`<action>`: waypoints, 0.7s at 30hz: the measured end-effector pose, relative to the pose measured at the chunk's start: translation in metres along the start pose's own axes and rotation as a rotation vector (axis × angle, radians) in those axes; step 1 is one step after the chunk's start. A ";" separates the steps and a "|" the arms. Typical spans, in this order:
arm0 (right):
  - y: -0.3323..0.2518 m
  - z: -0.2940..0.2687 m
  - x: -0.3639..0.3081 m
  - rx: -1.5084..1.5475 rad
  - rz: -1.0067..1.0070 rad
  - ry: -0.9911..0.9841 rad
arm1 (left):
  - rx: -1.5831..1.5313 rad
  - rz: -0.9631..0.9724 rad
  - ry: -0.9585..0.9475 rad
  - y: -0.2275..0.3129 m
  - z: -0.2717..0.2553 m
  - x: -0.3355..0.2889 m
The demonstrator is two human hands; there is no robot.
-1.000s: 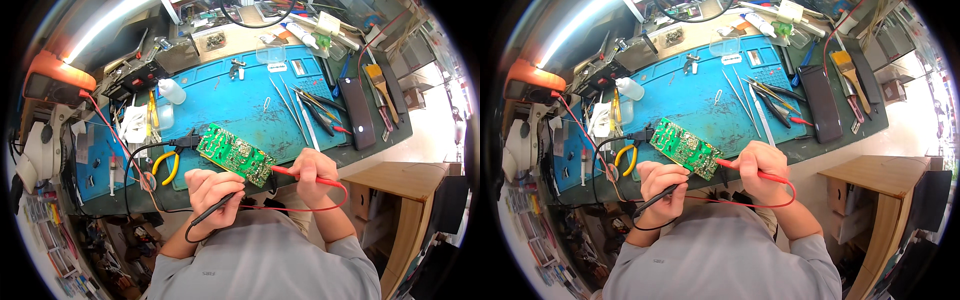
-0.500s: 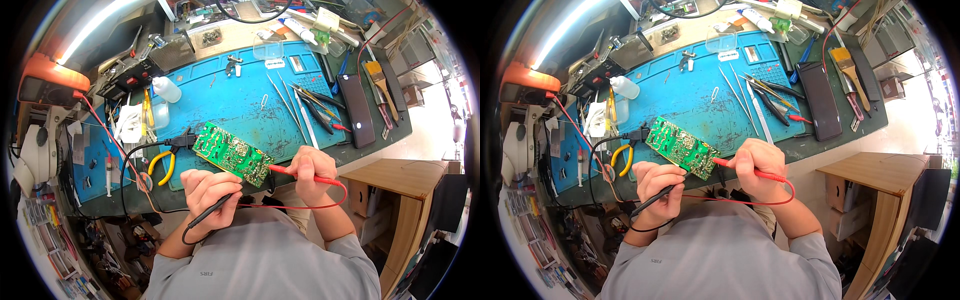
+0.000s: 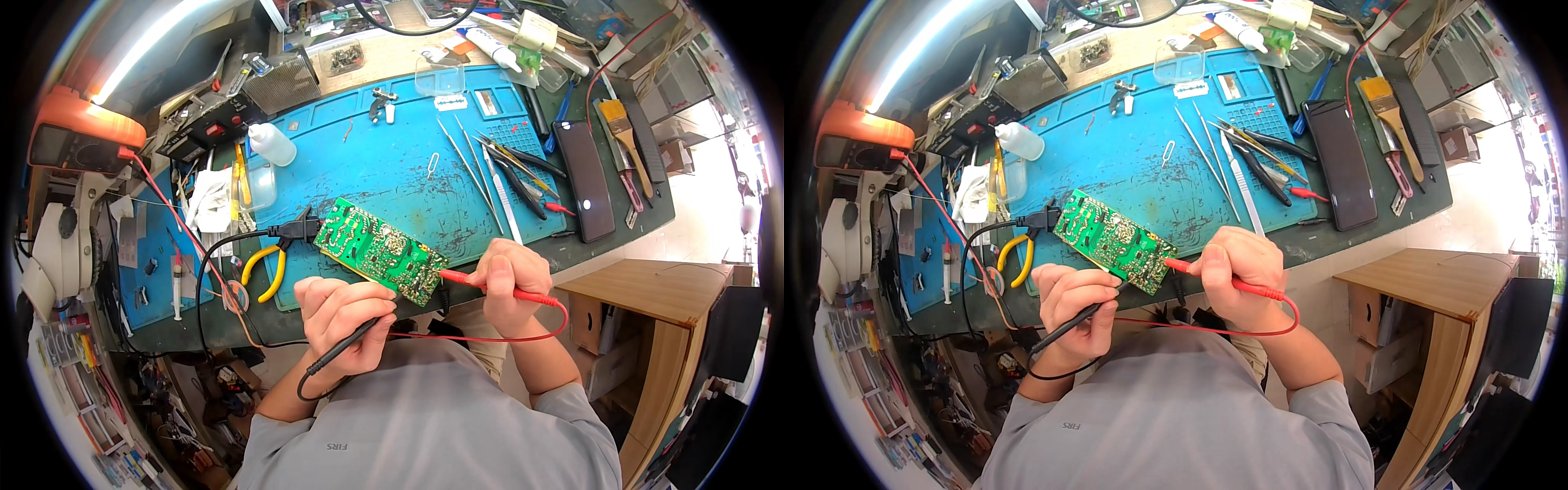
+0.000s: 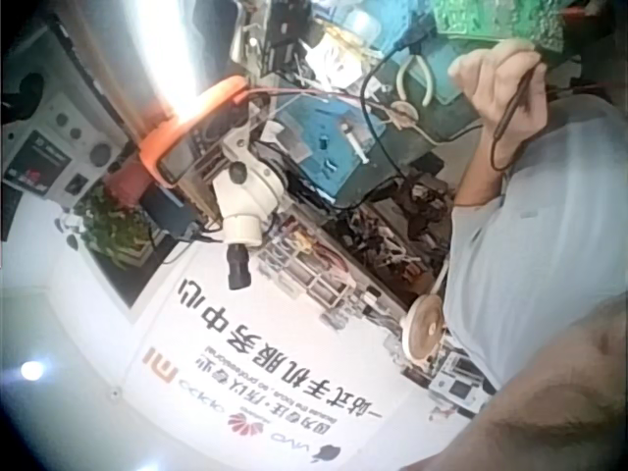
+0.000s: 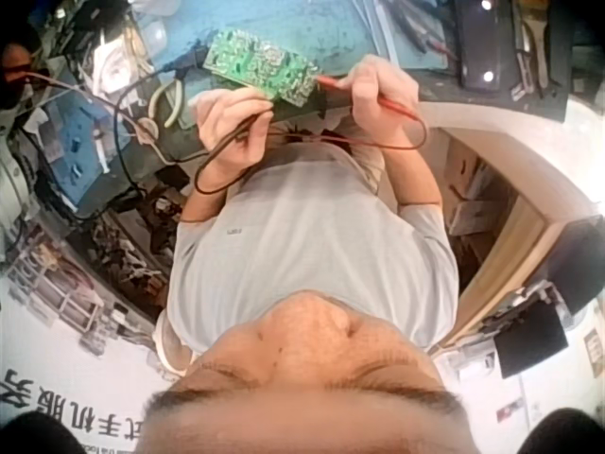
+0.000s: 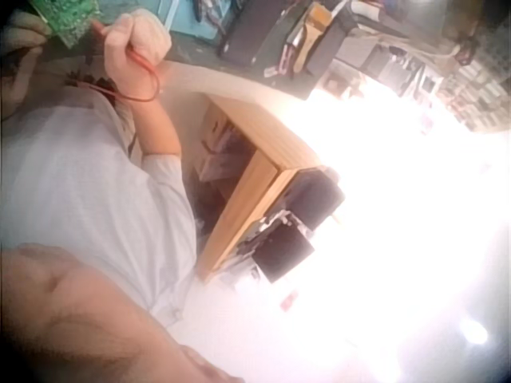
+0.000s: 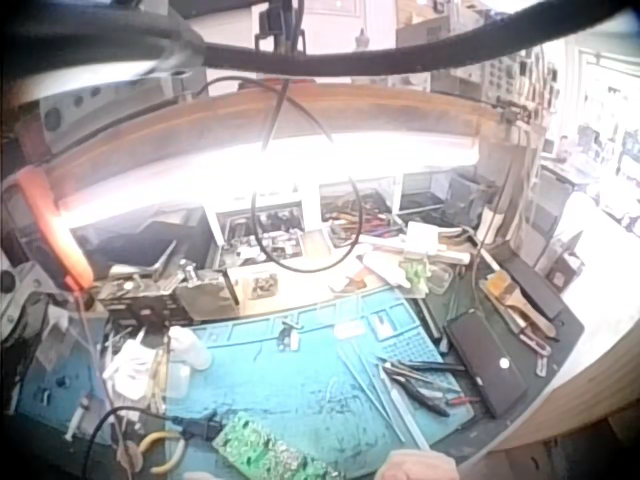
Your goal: The person uses multimeter probes to test various points on a green circuit board. They then flip the board over and test the internal components of a small yellow device. The person works at a cluttered workbench with various tools and equipment visible.
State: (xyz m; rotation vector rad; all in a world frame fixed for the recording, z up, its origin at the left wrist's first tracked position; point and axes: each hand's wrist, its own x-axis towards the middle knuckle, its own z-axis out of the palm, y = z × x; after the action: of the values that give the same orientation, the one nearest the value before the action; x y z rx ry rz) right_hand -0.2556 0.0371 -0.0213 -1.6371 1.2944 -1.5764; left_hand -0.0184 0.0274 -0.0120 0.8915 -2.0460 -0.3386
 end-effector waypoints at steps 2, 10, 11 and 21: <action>-0.001 -0.002 0.000 -0.010 0.013 -0.015 | 0.002 0.001 0.000 0.000 0.000 -0.001; 0.000 0.001 0.000 -0.015 -0.002 0.019 | 0.006 0.006 0.001 -0.001 0.000 -0.001; 0.001 0.001 0.000 -0.016 -0.010 0.017 | 0.007 0.006 0.000 -0.001 0.000 -0.001; 0.000 0.001 0.001 0.003 -0.019 0.012 | 0.019 0.009 -0.003 -0.001 0.000 -0.002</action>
State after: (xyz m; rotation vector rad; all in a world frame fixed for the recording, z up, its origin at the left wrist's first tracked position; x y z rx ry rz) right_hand -0.2550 0.0357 -0.0206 -1.6447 1.2860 -1.6012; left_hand -0.0172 0.0283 -0.0136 0.8934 -2.0588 -0.3165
